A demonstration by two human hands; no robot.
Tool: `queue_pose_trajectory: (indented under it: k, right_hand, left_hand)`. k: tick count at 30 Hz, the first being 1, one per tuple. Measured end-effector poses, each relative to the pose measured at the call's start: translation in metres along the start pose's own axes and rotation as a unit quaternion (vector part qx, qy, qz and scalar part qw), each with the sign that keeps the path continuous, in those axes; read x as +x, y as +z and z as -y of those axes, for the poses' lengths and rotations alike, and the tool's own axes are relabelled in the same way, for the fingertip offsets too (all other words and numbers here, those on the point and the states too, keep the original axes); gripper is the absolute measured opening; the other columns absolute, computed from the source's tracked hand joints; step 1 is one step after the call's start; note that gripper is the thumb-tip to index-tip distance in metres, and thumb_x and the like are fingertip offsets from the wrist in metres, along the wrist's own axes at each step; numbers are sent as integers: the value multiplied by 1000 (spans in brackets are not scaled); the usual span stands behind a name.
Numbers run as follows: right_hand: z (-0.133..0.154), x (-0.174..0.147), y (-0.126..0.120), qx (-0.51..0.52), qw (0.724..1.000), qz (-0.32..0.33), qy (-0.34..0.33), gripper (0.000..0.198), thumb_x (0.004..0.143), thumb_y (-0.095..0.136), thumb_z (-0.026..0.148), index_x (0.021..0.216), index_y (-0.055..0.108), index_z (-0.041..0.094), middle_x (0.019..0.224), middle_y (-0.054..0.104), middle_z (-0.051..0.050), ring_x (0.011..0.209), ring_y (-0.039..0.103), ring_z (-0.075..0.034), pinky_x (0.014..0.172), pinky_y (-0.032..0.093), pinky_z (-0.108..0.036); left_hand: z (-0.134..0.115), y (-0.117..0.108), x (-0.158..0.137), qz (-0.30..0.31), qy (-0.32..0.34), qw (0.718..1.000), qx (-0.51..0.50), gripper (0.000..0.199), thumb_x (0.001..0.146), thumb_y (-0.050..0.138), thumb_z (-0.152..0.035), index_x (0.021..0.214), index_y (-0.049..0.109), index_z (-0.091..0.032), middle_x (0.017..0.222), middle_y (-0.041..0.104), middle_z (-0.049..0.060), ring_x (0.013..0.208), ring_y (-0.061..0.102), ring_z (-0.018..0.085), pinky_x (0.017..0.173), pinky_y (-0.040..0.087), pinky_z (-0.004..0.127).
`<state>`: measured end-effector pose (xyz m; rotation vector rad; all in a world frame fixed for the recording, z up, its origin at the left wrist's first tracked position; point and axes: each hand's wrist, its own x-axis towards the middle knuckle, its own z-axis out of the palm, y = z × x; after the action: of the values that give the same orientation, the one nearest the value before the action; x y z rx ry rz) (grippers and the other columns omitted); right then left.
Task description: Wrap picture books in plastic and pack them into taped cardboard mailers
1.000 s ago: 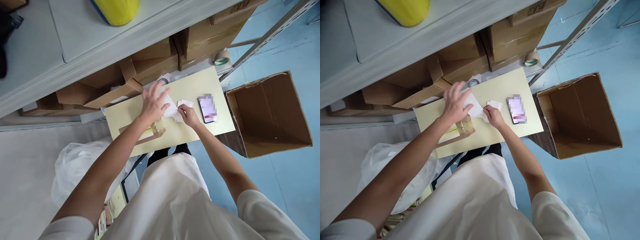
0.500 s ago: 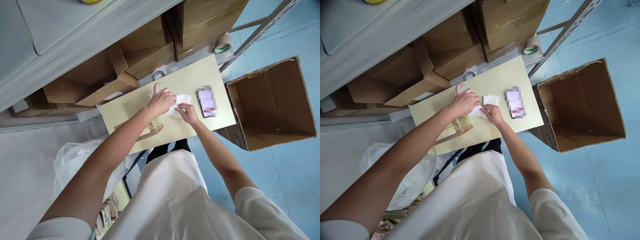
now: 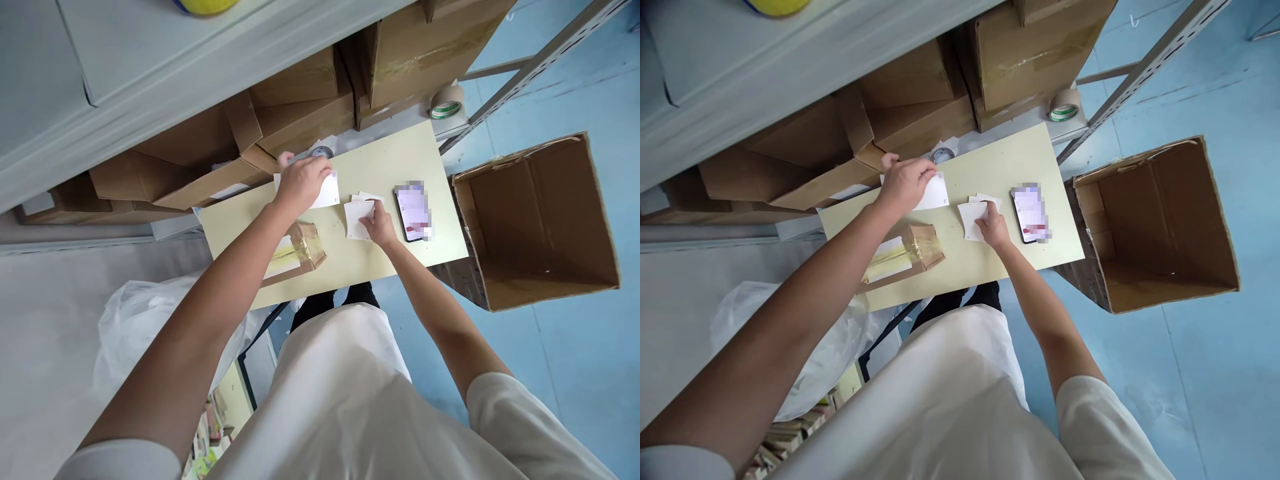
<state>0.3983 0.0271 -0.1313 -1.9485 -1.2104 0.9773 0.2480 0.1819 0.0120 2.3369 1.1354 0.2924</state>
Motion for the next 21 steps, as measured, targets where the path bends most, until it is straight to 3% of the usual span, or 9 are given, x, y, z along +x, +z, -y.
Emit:
queue_pose_trajectory:
  k: [3,5,7,10,13,17,21]
  right_hand:
    - [8,0,-2,-2,998,-68,1,61,79,53,37,133,32,16,106,61,-17,94,58,-30,74,48,-45]
    - [28,-6,-9,25,992,-119,-28,66,82,53,44,136,28,16,123,53,-20,109,52,-31,83,47,-47]
    - [59,-20,-17,97,986,-114,-69,62,84,49,50,136,30,21,130,49,-18,114,51,-29,86,47,-46]
    - [113,-47,-26,212,969,-34,-125,59,82,54,53,131,37,24,125,54,-15,107,57,-26,83,49,-41]
    - [158,-74,-26,254,959,-12,-126,59,77,62,50,125,41,25,105,63,-10,90,62,-23,74,52,-37]
    - [188,-100,-21,277,954,-51,-107,45,80,61,43,117,44,25,86,64,-5,76,62,-20,64,53,-34]
    - [203,-124,-15,237,954,-117,-141,49,81,59,41,122,39,25,97,63,-8,85,63,-22,67,53,-37]
  left_hand:
    - [6,-12,-9,-60,-55,994,-79,15,87,50,-27,86,62,-18,83,67,3,82,59,16,84,41,32]
    - [5,-19,-23,-86,-87,981,-148,17,86,51,-29,87,62,-17,83,68,3,77,60,14,74,44,28]
    - [0,-25,-40,-107,-115,964,-213,18,85,52,-32,86,62,-17,82,68,3,72,60,13,68,46,26]
    - [-18,-36,-74,-124,-135,936,-299,20,82,55,-36,84,63,-17,83,69,3,72,62,14,64,48,25]
    - [-34,-51,-114,-121,-144,908,-375,24,81,57,-40,85,64,-17,83,70,4,73,64,15,63,50,25]
    - [-34,-72,-177,-60,-166,861,-477,33,75,65,-43,98,64,-19,86,71,5,77,66,18,66,52,28]
    - [-20,-74,-230,-76,-189,819,-536,27,66,73,-39,82,65,-19,79,71,3,73,66,18,73,55,33]
